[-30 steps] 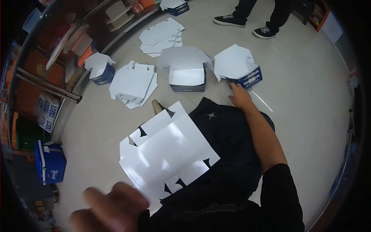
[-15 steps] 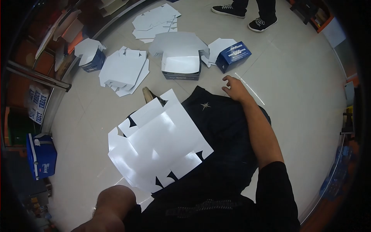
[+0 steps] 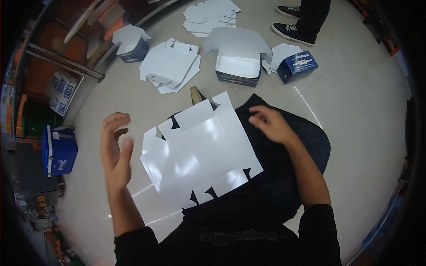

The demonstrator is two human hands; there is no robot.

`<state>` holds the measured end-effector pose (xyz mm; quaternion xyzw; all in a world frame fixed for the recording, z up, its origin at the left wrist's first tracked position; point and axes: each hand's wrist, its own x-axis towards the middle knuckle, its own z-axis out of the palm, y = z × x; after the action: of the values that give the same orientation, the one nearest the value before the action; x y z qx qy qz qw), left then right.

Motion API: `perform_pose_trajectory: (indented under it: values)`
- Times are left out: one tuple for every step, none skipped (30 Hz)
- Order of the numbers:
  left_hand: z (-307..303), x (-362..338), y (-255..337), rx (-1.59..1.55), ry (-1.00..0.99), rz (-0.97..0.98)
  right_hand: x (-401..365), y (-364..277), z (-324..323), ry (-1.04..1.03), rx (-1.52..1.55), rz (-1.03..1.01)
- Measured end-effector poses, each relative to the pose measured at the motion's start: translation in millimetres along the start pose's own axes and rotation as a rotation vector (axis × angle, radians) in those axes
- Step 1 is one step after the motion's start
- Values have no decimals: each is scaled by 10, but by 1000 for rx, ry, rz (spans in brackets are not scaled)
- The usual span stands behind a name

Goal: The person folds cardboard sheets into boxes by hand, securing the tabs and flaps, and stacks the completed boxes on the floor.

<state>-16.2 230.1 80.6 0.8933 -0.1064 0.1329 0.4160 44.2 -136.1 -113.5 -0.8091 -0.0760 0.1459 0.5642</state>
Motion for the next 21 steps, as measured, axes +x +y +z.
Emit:
perform_pose_trajectory:
  values:
    - [41, -111, -344, 135, 102, -140, -42, -65, 120, -35, 12, 0]
    - [62, -294, -756, 269, 205, -279, -81, -123, 222, -69, 25, 1]
    - [20, -589, -1222, 225, 160, -439, -107, -149, 294, -64, 38, -6]
    - [-49, -826, -1486, 177, 115, -596, -114, -171, 342, -88, 57, 5]
    - [-79, -895, -1389, 36, -51, -740, -105, -180, 357, -116, 75, 18]
    - [-80, -929, -1308, -110, -218, -880, -70, -169, 345, -111, 81, 14]
    - [-104, -960, -1305, -107, -220, -874, -44, -162, 338, -82, 109, 46]
    - [-122, -1015, -1300, -239, -166, -910, -43, -151, 331, -56, 132, 79]
    - [-131, -1065, -1295, -375, -109, -943, -44, -101, 350, -55, 125, 76]
    - [-111, -1044, -1254, -382, -100, -940, -13, -15, 361, -15, 255, 91]
    - [-107, -969, -1199, -409, -55, -914, 21, 53, 347, 24, 386, 104]
    - [-107, -878, -1128, -433, -7, -888, 21, 21, 307, 16, 381, 95]
    - [-76, -790, -1058, -414, 47, -867, 4, -25, 266, 39, 405, 165]
    - [-65, -726, -1050, -412, 60, -864, -1, -46, 235, 62, 431, 236]
    - [-63, -669, -1053, -411, 52, -848, 2, -21, 215, 82, 424, 247]
    - [-57, -619, -1057, -408, 45, -831, 4, 0, 194, 75, 425, 236]
    - [-39, -571, -1057, -404, 56, -826, -1, 8, 167, 105, 411, 245]
    - [-14, -530, -1061, -397, 64, -828, 0, 23, 136, 133, 395, 253]
    - [-3, -508, -1053, -390, 74, -831, 11, 73, 141, 155, 421, 223]
    - [4, -495, -1037, -387, 91, -829, 4, 108, 129, 142, 420, 211]
    - [13, -482, -1018, -425, 105, -814, -6, 80, 111, 157, 433, 242]
